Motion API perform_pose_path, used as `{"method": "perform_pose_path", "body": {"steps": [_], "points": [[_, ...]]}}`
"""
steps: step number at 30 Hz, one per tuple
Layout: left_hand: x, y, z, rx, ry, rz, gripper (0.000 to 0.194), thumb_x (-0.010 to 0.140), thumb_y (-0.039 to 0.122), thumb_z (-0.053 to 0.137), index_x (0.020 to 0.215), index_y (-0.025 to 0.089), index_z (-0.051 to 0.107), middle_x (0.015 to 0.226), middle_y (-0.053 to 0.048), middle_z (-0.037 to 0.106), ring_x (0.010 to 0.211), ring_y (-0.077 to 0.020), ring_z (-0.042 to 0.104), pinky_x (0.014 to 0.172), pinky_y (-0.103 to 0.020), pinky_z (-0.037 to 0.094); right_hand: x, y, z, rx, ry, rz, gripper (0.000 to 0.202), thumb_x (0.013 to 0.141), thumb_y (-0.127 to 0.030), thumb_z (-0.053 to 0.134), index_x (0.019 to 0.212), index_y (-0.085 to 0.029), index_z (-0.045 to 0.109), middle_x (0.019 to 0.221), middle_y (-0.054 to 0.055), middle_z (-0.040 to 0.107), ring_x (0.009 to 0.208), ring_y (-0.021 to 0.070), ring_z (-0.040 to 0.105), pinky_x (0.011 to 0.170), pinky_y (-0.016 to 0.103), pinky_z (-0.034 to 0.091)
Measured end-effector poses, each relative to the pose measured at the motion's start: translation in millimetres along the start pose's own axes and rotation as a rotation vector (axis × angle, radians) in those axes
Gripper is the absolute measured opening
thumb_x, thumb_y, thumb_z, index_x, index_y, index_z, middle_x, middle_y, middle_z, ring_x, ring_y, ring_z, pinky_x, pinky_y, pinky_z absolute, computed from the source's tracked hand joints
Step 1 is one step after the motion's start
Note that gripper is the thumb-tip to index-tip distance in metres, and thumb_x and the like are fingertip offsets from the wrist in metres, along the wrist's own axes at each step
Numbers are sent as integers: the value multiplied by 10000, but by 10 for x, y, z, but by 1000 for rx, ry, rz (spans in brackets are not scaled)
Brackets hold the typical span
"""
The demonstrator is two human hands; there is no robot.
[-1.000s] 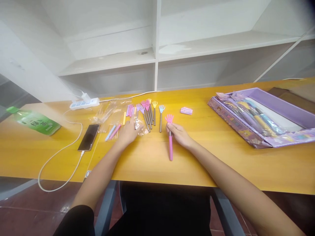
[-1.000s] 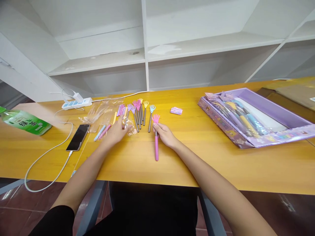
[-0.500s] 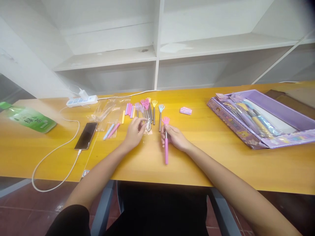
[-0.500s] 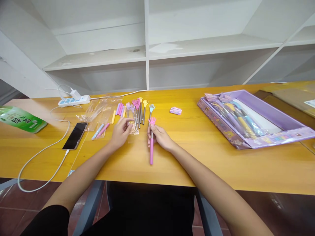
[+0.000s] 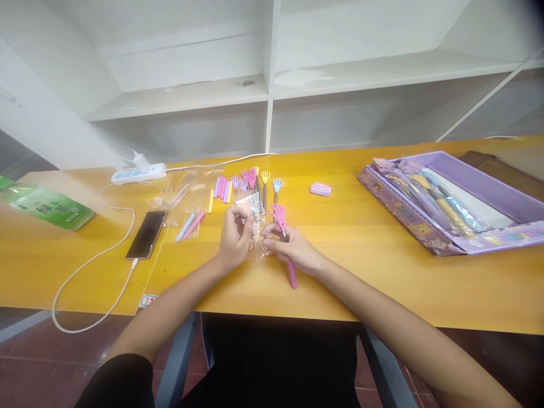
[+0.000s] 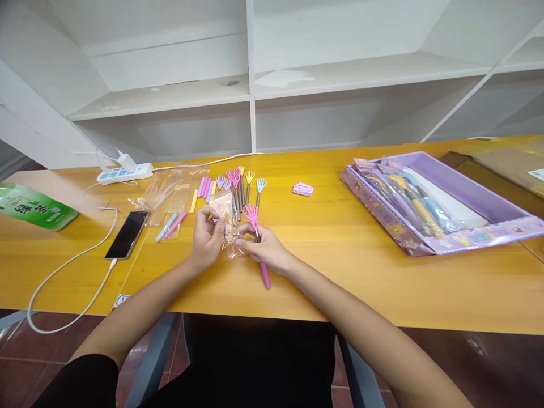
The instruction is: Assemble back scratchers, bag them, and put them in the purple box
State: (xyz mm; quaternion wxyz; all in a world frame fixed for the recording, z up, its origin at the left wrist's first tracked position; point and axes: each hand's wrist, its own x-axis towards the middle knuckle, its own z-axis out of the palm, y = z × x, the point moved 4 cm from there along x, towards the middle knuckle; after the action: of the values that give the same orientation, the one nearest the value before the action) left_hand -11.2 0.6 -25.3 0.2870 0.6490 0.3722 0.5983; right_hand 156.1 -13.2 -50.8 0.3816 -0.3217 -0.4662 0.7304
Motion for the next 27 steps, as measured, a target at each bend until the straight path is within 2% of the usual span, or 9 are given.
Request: {"method": "perform_pose_path", "body": {"steps": [4,7,11,14,18,21,24,26,27], "points": [[-53,-3,55,-61,-98,-47,179,1075,378,581,1079,239,469,922,7,527,713,-104,530,658,-262,472,3,-51,-38,35,39,-44,400,795,-479,887,955,-216,631,589,-120,404,434,30,199,410,223,110],[-81,-28,97,-159,-195,-104,188,1086,380,558,1089,249,423,819,37,565,661,-108,577,657,-275,505,-7,-100,-58,28,77,-81,399,796,-493,887,927,-214,633,629,-102,472,425,24,212,404,227,119],[-100,-59,123,-169,-223,-133,221,1079,392,571,1088,253,399,780,46,581,658,-114,617,672,-290,534,-21,-132,-46,-13,95,-95,421,774,-515,903,909,-217,638,691,-75,547,429,24,233,403,238,138],[-122,-64,136,-159,-194,-125,298,1058,438,601,1090,273,356,882,37,564,683,-99,623,679,-287,555,-26,-138,-47,-24,123,-97,452,756,-553,904,912,-226,634,703,-57,560,451,44,265,412,243,160],[-96,3,92,-167,-168,-38,502,949,530,739,1025,292,303,1141,-12,535,909,-125,663,816,-349,607,-33,-175,-80,12,156,-123,471,773,-587,880,897,-234,593,620,-79,456,463,61,260,425,233,172],[12,45,24,-184,-306,-68,506,914,559,763,885,245,368,1155,-70,558,991,-180,655,841,-383,611,-39,-231,-120,88,163,-142,506,778,-586,875,859,-244,511,569,-114,331,453,52,186,421,218,140],[115,-3,-14,-238,-560,-234,438,930,517,757,791,202,487,1017,-92,630,908,-191,660,808,-372,594,-45,-278,-160,138,154,-134,535,780,-567,883,836,-251,456,565,-133,235,461,47,128,417,207,110],[143,-85,-18,-273,-667,-347,348,879,479,828,944,189,647,987,-82,664,850,-176,661,772,-339,574,-49,-293,-177,151,131,-129,534,779,-557,892,844,-249,461,563,-136,231,465,45,121,415,202,103],[150,-132,-15,-298,-674,-388,413,837,471,871,1090,203,686,1005,-79,676,831,-169,661,750,-321,563,-50,-294,-182,158,119,-125,534,776,-549,899,848,-248,463,558,-138,233,466,44,122,415,199,103]]}}
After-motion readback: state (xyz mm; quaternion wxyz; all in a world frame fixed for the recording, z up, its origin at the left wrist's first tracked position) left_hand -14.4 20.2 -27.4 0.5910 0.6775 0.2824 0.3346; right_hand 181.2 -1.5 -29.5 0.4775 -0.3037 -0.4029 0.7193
